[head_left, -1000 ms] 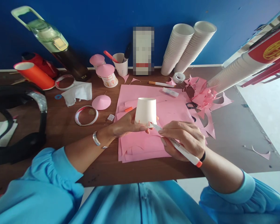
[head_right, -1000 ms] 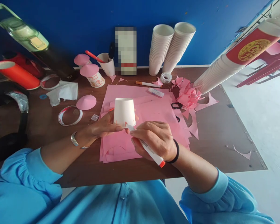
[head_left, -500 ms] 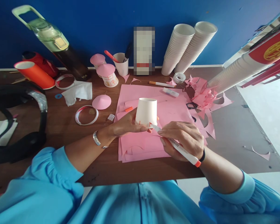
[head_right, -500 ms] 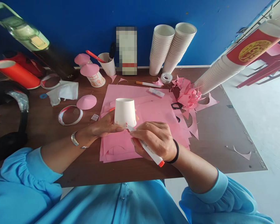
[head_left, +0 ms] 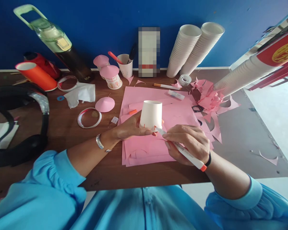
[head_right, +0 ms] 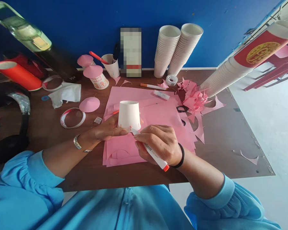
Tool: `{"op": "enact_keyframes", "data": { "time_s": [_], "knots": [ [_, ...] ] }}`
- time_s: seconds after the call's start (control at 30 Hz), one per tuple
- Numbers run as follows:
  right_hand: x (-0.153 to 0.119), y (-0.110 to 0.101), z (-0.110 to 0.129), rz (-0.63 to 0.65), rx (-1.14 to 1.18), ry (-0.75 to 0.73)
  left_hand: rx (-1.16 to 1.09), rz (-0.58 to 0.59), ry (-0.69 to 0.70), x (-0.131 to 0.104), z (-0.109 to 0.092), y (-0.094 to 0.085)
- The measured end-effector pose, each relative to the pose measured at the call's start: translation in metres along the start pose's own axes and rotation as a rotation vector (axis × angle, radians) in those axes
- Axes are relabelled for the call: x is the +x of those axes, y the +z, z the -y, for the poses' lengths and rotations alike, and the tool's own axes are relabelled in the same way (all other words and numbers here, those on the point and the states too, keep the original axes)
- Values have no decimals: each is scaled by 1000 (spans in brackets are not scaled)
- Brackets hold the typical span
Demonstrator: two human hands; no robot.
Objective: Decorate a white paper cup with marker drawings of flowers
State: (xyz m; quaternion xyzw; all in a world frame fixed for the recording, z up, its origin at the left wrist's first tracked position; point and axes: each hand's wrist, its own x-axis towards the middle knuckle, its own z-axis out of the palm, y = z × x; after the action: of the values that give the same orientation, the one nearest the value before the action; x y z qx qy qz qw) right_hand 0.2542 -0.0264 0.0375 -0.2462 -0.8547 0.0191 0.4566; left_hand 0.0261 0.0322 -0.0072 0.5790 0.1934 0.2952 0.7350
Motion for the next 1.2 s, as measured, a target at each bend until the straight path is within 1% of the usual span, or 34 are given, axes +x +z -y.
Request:
{"op": "enact_keyframes", "data": {
  "time_s": [0.37, 0.57, 0.7, 1.03, 1.2],
  "knots": [
    [0, 2, 0, 5, -10, 10, -26, 1, -15, 1, -2, 1],
    [0, 0, 0, 12, -4, 13, -50, 10, 6, 1, 0, 1],
    [0, 0, 0, 16, -4, 11, -62, 6, -7, 1, 0, 1],
    [-2, 1, -1, 9, -2, 22, -26, 21, -9, 1, -2, 1],
    [-1, 1, -1, -8, -7, 4, -36, 31, -2, 1, -3, 2]
  ]
}}
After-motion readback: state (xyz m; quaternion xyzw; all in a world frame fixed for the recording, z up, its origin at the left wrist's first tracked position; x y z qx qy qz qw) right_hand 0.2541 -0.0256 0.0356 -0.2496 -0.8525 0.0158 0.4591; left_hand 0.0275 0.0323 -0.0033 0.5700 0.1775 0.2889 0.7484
